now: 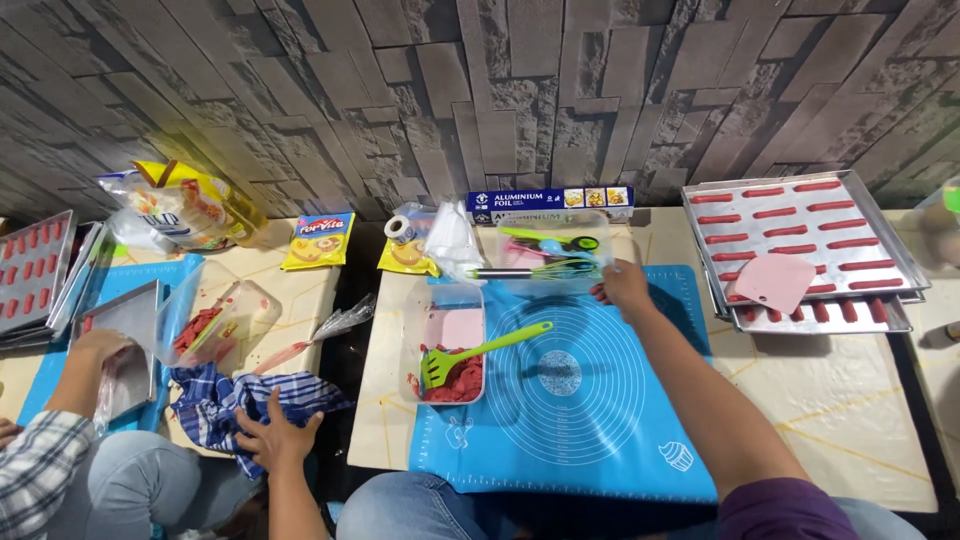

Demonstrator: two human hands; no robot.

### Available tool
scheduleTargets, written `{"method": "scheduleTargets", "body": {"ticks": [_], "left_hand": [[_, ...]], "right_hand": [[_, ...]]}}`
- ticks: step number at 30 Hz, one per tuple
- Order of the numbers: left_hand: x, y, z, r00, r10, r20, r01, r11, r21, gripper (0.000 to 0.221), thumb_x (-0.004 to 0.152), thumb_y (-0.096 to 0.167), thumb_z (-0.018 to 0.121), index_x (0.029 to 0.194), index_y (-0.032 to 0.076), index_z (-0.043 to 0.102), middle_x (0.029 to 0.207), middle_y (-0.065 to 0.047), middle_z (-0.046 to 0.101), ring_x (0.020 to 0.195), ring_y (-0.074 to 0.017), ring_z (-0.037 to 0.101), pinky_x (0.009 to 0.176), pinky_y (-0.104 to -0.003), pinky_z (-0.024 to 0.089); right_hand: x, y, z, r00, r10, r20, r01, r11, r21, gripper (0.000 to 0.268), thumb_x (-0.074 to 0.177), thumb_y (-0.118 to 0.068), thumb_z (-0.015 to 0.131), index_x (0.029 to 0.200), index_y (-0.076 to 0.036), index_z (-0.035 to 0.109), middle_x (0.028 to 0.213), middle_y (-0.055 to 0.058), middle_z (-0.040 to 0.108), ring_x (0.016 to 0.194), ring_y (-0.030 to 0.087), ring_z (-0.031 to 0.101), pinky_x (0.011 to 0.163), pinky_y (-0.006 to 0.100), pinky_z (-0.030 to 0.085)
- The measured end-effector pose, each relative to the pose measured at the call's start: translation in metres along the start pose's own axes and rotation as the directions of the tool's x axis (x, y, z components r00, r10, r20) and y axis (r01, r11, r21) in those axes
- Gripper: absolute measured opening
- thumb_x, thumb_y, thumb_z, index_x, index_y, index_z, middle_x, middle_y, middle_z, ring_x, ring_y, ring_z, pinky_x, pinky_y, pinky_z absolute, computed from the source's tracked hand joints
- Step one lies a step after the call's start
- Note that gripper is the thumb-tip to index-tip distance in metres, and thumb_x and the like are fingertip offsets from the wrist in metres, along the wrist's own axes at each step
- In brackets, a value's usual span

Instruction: Cleaning and organizing a baking workspace by moving items and wiping the surface.

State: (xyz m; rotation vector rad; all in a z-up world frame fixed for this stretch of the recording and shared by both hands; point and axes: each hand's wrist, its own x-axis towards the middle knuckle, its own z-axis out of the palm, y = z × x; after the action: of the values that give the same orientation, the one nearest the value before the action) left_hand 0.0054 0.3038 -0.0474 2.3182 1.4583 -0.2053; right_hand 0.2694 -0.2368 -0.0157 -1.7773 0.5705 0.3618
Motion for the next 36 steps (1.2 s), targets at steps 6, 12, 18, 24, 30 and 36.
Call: {"method": "scheduleTargets", "body": {"ticks": [6, 12, 18, 24, 30, 36], "left_hand": [[0.023, -0.007, 0.015, 0.999, -0.033, -0.038, 0.037, 0.992, 0.124, 0.086, 0.085, 0.040, 0.081, 0.152, 0.055, 0.028, 0.171, -0.006, -0.002, 0.148, -0.0400, 0.017, 0.113, -0.060, 0.032], [0.050, -0.024, 0.028, 0.987, 0.054, -0.153, -0.033, 0.991, 0.132, 0.058, 0.089, 0.028, 0.079, 0.138, 0.039, 0.050, 0.155, -0.018, 0.038, 0.137, -0.0437, 0.040, 0.106, -0.060, 0.038], [0.051, -0.006, 0.026, 0.996, -0.025, -0.084, 0.050, 0.950, 0.309, 0.058, 0.091, 0.049, 0.069, 0.145, 0.039, 0.052, 0.155, -0.018, 0.043, 0.137, -0.0424, 0.045, 0.109, -0.055, 0.033], [-0.029, 0.105, -0.003, 0.824, 0.523, -0.216, -0.547, 0.834, -0.067, 0.028, 0.100, 0.024, 0.064, 0.126, 0.018, 0.072, 0.118, -0.021, 0.065, 0.114, -0.0471, 0.065, 0.097, -0.055, 0.052], [-0.046, 0.241, 0.023, 0.661, 0.743, -0.101, -0.728, 0.605, -0.322, 0.031, 0.100, 0.026, 0.065, 0.130, 0.017, 0.065, 0.125, -0.013, 0.067, 0.117, -0.0350, 0.067, 0.100, -0.046, 0.056], [0.063, 0.333, 0.117, 0.777, 0.609, -0.159, -0.629, 0.752, -0.194, 0.081, 0.091, 0.047, 0.073, 0.151, 0.010, 0.035, 0.143, -0.023, 0.049, 0.136, -0.0425, 0.050, 0.114, -0.053, 0.043]], "right_hand": [[0.018, 0.017, -0.059, 0.994, -0.089, -0.070, 0.093, 0.994, 0.056, 0.032, 0.107, -0.014, 0.041, 0.124, 0.004, 0.062, 0.078, 0.020, 0.071, 0.057, 0.022, 0.060, 0.050, 0.032, 0.047], [-0.021, 0.009, -0.076, 0.999, -0.029, -0.028, 0.027, 0.997, -0.070, 0.069, 0.109, -0.047, 0.042, 0.164, -0.011, 0.022, 0.090, 0.020, 0.072, 0.066, 0.022, 0.061, 0.056, 0.032, 0.048], [-0.038, 0.044, -0.070, 0.963, -0.232, -0.136, 0.217, 0.969, -0.116, 0.078, 0.106, -0.042, 0.047, 0.165, -0.008, 0.009, 0.079, 0.016, 0.070, 0.060, 0.022, 0.058, 0.058, 0.039, 0.049], [-0.065, 0.075, -0.036, 0.919, -0.380, -0.106, 0.312, 0.865, -0.393, 0.067, 0.105, -0.021, 0.050, 0.159, -0.004, 0.014, 0.087, 0.021, 0.074, 0.094, 0.046, 0.070, 0.084, 0.056, 0.051], [-0.056, 0.121, -0.018, 0.804, -0.595, 0.008, 0.490, 0.654, -0.576, 0.048, 0.106, -0.013, 0.048, 0.149, -0.007, 0.029, 0.076, 0.007, 0.063, 0.059, 0.026, 0.064, 0.054, 0.041, 0.048], [-0.028, 0.160, -0.011, 0.713, -0.701, -0.029, 0.481, 0.519, -0.707, 0.042, 0.103, -0.021, 0.053, 0.144, -0.015, 0.041, 0.079, 0.003, 0.063, 0.060, 0.024, 0.067, 0.054, 0.039, 0.056]]}}
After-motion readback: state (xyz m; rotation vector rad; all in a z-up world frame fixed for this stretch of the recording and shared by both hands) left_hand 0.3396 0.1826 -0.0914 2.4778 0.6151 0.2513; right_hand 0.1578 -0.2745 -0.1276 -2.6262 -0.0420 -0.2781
